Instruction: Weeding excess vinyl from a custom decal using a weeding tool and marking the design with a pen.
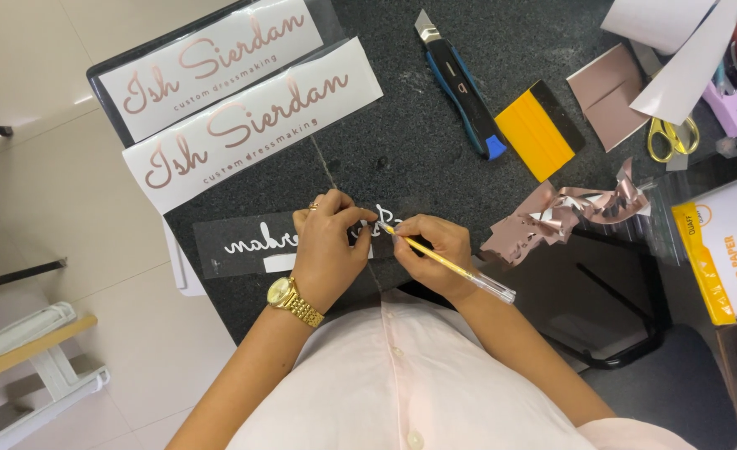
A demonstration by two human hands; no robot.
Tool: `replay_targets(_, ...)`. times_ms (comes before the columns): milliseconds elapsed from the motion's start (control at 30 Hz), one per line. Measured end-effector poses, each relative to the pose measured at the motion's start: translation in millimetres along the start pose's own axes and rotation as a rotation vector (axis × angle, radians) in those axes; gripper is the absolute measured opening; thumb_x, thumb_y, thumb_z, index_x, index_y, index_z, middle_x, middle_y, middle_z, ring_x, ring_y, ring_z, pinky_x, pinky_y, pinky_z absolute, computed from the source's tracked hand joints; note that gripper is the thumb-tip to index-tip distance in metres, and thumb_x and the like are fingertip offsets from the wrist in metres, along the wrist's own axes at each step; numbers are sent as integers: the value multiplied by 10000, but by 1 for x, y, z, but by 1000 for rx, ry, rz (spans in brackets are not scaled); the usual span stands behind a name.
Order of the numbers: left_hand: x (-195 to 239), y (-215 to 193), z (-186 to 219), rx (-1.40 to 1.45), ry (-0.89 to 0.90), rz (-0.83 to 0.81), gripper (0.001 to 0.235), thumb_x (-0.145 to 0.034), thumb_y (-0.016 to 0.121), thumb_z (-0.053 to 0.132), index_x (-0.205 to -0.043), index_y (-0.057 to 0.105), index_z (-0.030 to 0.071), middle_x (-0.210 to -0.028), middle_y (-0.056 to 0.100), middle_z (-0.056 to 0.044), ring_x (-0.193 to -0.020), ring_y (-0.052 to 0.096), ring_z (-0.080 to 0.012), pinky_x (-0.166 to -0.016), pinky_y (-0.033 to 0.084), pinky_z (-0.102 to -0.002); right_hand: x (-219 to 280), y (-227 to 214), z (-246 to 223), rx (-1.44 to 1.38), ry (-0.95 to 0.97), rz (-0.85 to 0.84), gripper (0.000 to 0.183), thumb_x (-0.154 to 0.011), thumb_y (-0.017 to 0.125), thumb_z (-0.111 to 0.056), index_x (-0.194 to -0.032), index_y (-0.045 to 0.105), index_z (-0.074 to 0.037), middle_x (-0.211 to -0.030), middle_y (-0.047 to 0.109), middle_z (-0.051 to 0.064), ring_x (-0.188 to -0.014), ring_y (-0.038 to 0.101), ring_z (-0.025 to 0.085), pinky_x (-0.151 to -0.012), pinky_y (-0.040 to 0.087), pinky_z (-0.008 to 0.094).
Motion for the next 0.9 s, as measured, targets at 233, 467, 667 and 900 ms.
replay_targets(233, 0, 0, 1, 1, 9, 10, 139, -791, 725, 59, -893, 768, 142, -861, 548, 5, -837, 571, -188, -849, 339, -395, 1, 0, 1, 4, -5, 2, 66, -798, 771, 38, -823, 731, -8, -735, 766, 130, -667, 748, 257, -562, 571, 301)
replay_targets(467, 1, 2, 1, 18, 15, 49, 143, -785, 731, 50, -887, 771, 142, -857, 552, 8, -830, 577, -186, -853, 336, -394, 3, 0, 4, 15, 4, 11, 70, -797, 772, 36, -815, 735, -22, -728, 767, 118, -664, 747, 262, -564, 568, 309)
replay_targets(667, 2, 1, 2, 21, 18, 69, 150, -775, 738, 33, -879, 778, 133, -846, 560, 9, -819, 582, -181, -849, 337, -386, 2, 0, 2, 25, 3, 14, 75, -798, 775, 33, -823, 733, -24, -733, 766, 117, -669, 747, 259, -567, 573, 306)
replay_targets(900, 3, 1, 1, 41, 31, 95, 156, -771, 741, 24, -875, 782, 131, -832, 558, 13, -813, 587, -174, -848, 339, -384, 3, 1, 4, 18, -12, 15, 80, -797, 763, 48, -827, 728, -17, -722, 761, 122, -658, 743, 248, -557, 572, 294)
Point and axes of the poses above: each hand's wrist, its own x-axis away from the middle knuckle, its own y-axis out of the palm, z = x × y, the point moved 2 cm from there along -x, towards the middle knuckle
